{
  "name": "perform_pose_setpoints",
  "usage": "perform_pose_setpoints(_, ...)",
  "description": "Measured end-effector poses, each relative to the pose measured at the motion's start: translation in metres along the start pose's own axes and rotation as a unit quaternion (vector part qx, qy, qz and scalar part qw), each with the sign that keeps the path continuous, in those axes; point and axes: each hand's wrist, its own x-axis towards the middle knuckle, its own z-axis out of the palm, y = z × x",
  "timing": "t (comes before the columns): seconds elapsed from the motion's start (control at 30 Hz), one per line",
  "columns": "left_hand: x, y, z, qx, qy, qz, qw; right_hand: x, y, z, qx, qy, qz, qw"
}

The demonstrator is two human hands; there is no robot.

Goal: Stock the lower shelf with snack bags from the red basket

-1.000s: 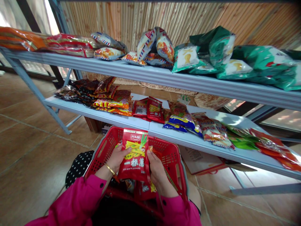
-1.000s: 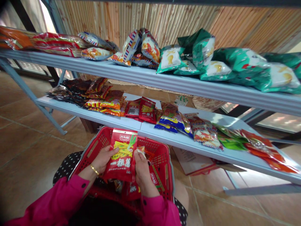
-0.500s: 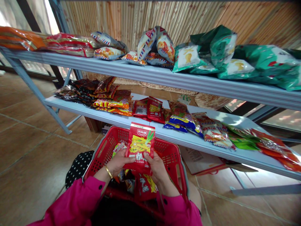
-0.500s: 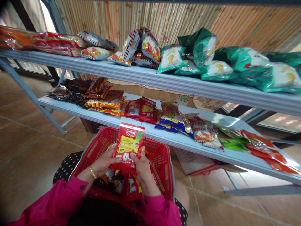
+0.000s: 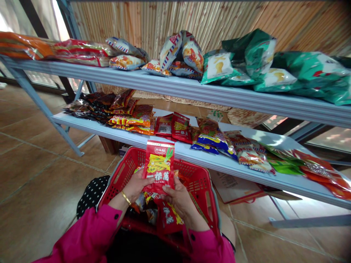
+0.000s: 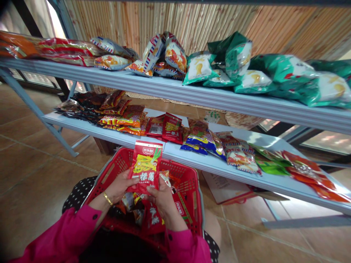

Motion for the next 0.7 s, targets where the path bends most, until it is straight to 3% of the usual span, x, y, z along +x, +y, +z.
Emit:
perform_pose_setpoints(0.27, -0.004, 0.004, 0.004, -0.001, -0.039, 0.005, 0.999, -0.001, -0.002, -0.002, -0.003, 0.014, 0.005, 1.000)
perform_pose_setpoints(0.43, -0.006, 0.005, -0.004, 0.060, -0.064, -0.032, 0.996, 0.001, -0.001, -0.008, 0.010, 0.040, -0.014, 0.999)
perform_pose_setpoints(0.7, -0.004, 0.008, -0.006, 0.123, -0.034, -0.053, 0.990, 0.003, -0.001, -0.012, 0.022, 0.041, -0.012, 0.999)
